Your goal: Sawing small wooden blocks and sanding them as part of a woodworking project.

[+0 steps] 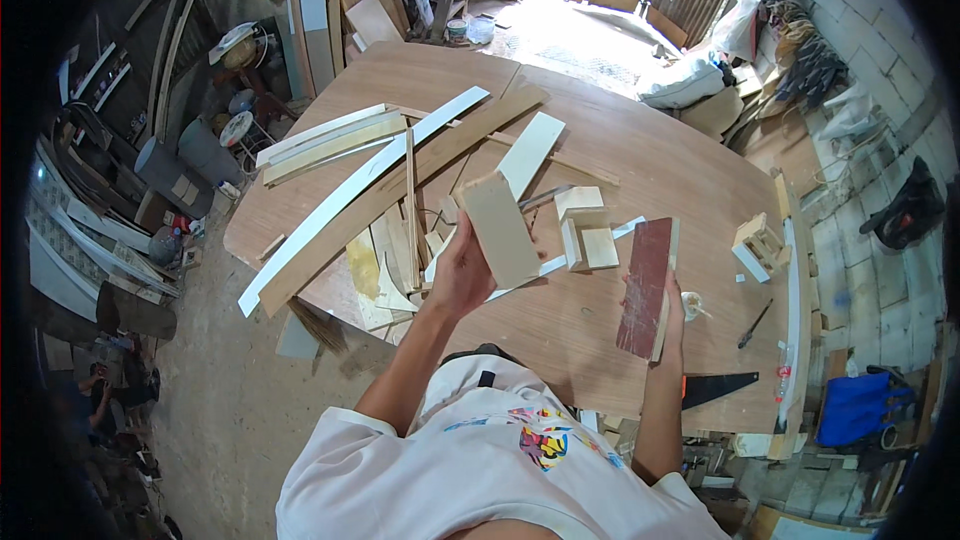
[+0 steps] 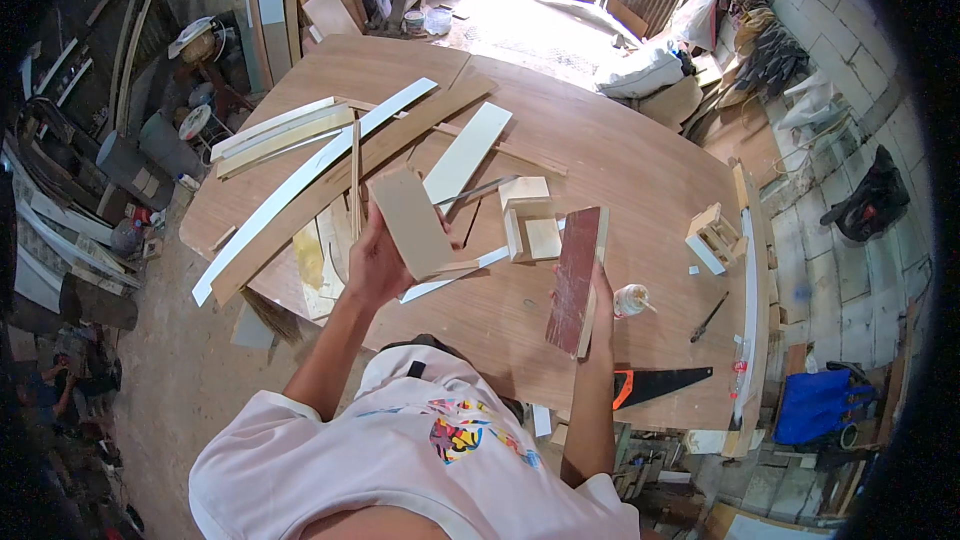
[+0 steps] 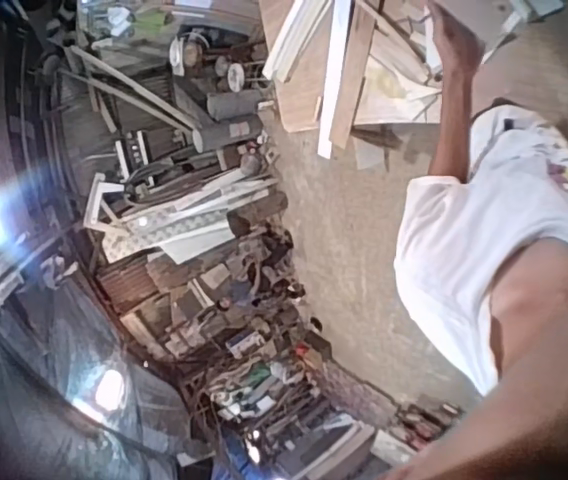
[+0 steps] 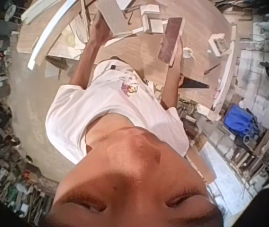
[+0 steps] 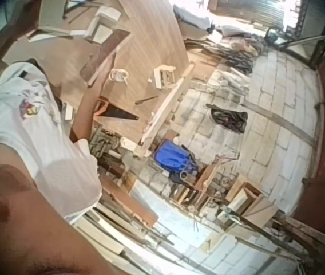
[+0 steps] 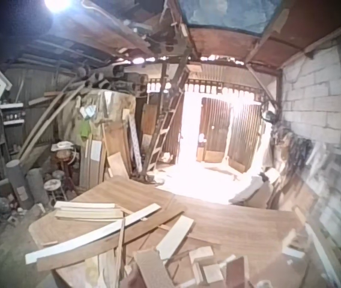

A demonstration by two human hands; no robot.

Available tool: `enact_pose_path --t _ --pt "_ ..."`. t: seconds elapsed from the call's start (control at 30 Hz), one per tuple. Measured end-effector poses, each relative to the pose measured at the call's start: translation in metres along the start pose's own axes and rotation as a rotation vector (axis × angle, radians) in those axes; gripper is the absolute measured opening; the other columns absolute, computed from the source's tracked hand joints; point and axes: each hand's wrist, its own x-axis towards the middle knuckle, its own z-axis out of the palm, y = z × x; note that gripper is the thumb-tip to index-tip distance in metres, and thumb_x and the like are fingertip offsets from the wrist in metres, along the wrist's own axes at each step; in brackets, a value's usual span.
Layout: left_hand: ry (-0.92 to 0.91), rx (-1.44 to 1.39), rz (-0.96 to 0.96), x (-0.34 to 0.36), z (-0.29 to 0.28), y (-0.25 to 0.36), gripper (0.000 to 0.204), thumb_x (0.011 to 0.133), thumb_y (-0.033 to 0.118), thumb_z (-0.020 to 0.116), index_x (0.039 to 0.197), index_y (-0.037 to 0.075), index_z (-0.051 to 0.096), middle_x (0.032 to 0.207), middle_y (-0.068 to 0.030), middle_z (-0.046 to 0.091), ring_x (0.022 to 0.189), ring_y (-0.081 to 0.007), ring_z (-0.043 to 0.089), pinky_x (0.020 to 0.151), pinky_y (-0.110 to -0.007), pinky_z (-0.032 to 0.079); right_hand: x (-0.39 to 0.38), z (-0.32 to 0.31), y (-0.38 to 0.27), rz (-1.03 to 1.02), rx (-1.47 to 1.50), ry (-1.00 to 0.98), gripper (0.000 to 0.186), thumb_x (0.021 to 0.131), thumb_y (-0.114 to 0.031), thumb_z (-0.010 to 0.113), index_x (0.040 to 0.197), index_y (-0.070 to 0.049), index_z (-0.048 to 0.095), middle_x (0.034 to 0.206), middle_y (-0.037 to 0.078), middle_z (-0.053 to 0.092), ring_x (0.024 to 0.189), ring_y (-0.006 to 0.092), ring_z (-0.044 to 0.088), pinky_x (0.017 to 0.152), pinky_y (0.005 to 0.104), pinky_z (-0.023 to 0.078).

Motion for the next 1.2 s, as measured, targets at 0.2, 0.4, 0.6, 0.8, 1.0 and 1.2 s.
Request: enact_pose_path --t 0.2,0.4,0.6,0.8,1.0,1.2 --pt "0.199 0.458 0.053 0.001 0.001 0.007 0.068 0.095 0.062 0.023 0.124 0.005 0.046 0.103 -0.0105 0.057 0.096 -0.0195 0.058 0.086 -0.035 0.048 -0.015 0.039 -0.016 -0.399 -0.442 -0.057 0.06 0.088 -0.032 0.062 0.136 -0.002 0.046 0.114 0.014 0.06 0.093 0.0163 0.061 0.079 0.027 0.049" --pt "0.156 0.911 0.302 -0.001 0.014 -0.018 0.053 0.1 0.047 0.033 0.118 0.0 0.05 0.1 -0.0083 0.054 0.09 -0.0136 0.05 0.081 -0.027 0.042 -0.041 0.097 -0.021 -0.854 -0.775 -0.284 0.067 0.08 -0.024 0.071 0.138 -0.001 0.045 0.137 0.024 0.036 0.124 0.0316 0.043 0.1 0.0405 0.039" --pt "0.011 1.009 0.441 -0.008 0.033 -0.042 0.041 0.102 0.034 0.035 0.121 -0.002 0.044 0.104 -0.0107 0.05 0.087 -0.0156 0.049 0.079 -0.029 0.041 -0.031 0.118 -0.028 -0.867 -0.866 -0.259 0.065 0.08 -0.027 0.069 0.138 -0.006 0.047 0.13 0.028 0.038 0.118 0.0369 0.047 0.098 0.0396 0.039" --pt "-0.008 0.996 0.443 -0.006 0.039 -0.047 0.036 0.102 0.031 0.035 0.118 -0.001 0.042 0.102 -0.0106 0.046 0.083 -0.0157 0.046 0.076 -0.029 0.04 -0.025 0.11 -0.039 -0.911 -0.766 -0.385 0.068 0.081 -0.027 0.069 0.139 -0.003 0.043 0.126 0.023 0.043 0.112 0.0298 0.049 0.097 0.0387 0.039" --pt "0.024 0.953 0.217 -0.006 0.043 -0.052 0.032 0.102 0.027 0.04 0.117 -0.001 0.042 0.101 -0.0092 0.045 0.082 -0.014 0.045 0.075 -0.027 0.04 -0.025 0.096 -0.035 -0.943 -0.789 -0.434 0.063 0.082 -0.015 0.068 0.138 0.002 0.043 0.125 0.019 0.047 0.115 0.0257 0.047 0.1 0.0334 0.037" --pt "-0.076 0.863 0.327 -0.01 0.035 -0.047 0.034 0.101 0.029 0.042 0.118 -0.001 0.043 0.097 -0.0062 0.045 0.078 -0.0116 0.042 0.072 -0.026 0.039 0.016 0.058 -0.034 -0.464 -0.814 -0.205 0.061 0.085 -0.012 0.065 0.142 -0.011 0.042 0.124 0.015 0.048 0.112 0.0217 0.048 0.096 0.0328 0.039"
